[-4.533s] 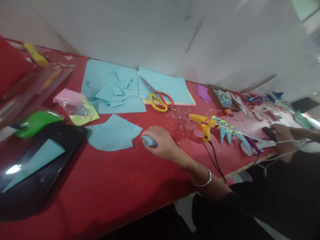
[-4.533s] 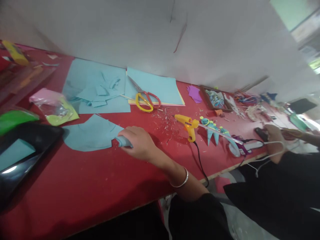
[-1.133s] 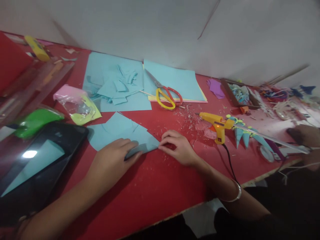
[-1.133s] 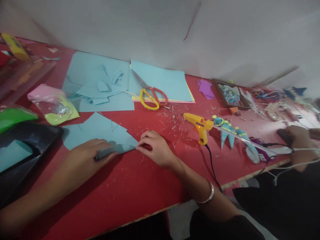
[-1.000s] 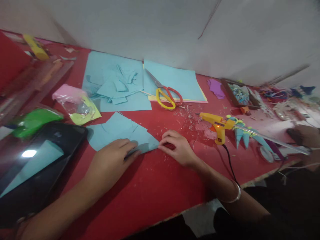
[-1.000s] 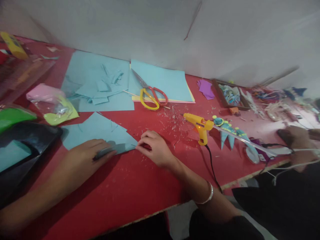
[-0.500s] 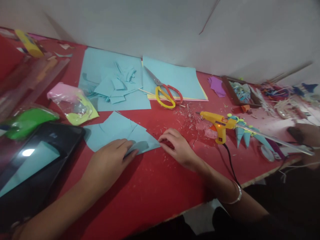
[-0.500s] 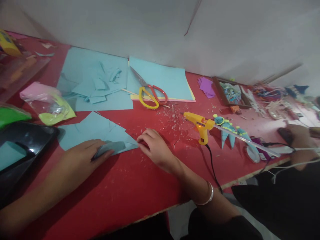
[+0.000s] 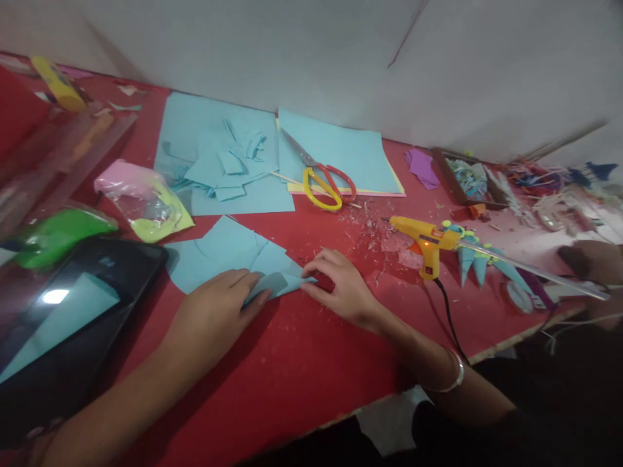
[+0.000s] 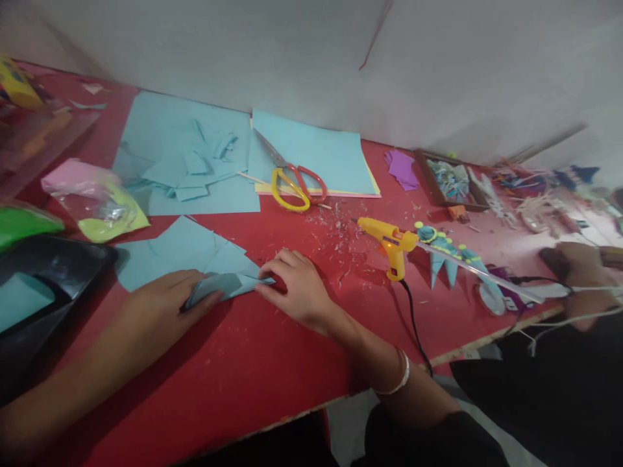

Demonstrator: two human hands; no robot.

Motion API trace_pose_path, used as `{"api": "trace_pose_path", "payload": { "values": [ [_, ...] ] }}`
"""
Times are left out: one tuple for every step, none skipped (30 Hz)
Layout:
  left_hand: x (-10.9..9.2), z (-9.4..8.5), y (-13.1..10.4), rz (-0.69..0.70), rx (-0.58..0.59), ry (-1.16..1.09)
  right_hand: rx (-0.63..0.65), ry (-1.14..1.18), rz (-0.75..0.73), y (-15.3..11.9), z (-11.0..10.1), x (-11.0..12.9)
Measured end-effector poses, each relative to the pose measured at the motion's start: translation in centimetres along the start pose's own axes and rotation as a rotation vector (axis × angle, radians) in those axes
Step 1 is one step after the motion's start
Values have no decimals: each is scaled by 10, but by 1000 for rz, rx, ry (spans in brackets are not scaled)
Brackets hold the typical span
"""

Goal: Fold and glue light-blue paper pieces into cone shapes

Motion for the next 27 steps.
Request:
{"api": "trace_pose_path", "payload": {
  "values": [
    [0, 0, 0, 0, 4, 2, 2, -9, -1, 1, 0, 0],
    [0, 0, 0, -4, 13, 2, -1, -15, -2, 2, 1, 0],
    [0, 0, 0, -11, 23, 1, -3, -24, -4, 3, 1, -1],
    [0, 0, 0, -21, 31, 1, -4, -36, -6, 3, 2, -1],
    [1, 0, -1, -32, 39, 2, -6, -50, -5, 3, 2, -1],
    [1, 0, -1, -41, 48, 1, -6, -66, -2, 4, 3, -1],
    [0, 0, -1, -51, 59, -1, -6, -82, 5, 4, 4, -1],
    [0, -1, -1, -64, 68, -3, -5, -97, 14, 4, 4, -1],
    [0, -1, -1, -78, 76, -6, -5, -110, 25, 4, 5, 0],
    [0, -1, -1, -88, 79, -13, -5, -123, 34, 5, 6, 0],
    [-1, -1, -1, -90, 74, -25, -4, -135, 42, 5, 6, 0],
    [-1, -2, -1, -81, 61, -44, -2, -144, 46, 5, 7, 0],
    [-2, -2, -1, -58, 47, -74, 1, -151, 48, 5, 7, 1],
    [-3, -2, -1, -25, 33, -117, 6, -154, 48, 5, 7, 1],
    [-3, -2, -1, 8, 23, -167, 14, -151, 44, 5, 7, 1],
    [-3, -2, -1, 35, 12, -213, 25, -144, 40, 5, 6, 1],
    [-2, -1, -1, 48, 4, -252, 38, -133, 34, 5, 6, 1],
    [0, -1, -1, 49, 1, -277, 53, -120, 28, 5, 5, 1],
    [1, 0, -1, 44, 0, -288, 68, -107, 22, 5, 4, 1],
    [3, 0, -1, 36, -1, -285, 80, -96, 21, 5, 4, 1],
    [5, 1, -1, 28, -3, -273, 88, -88, 22, 5, 3, 1],
    [6, 1, -1, 24, -4, -254, 93, -82, 25, 5, 3, 1],
    [7, 1, -2, 24, -6, -231, 95, -79, 29, 5, 2, 1],
    [7, 2, -2, 30, -14, -207, 94, -79, 33, 6, 2, 1],
    [7, 2, -3, 33, -25, -185, 91, -82, 36, 6, 3, 1],
    [7, 2, -3, 34, -36, -167, 87, -87, 37, 6, 3, 1],
    [7, 3, -4, 36, -47, -154, 84, -93, 36, 6, 3, 1]
  ]
}}
Point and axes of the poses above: each hand's wrist, its own y-axis towards the middle knuckle, its own z-axis out of the palm, x = y × z, the point moved 3 cm from there along y, towards the middle knuckle, and after that the axes turned 12 degrees about x, right-handed, at the moved point
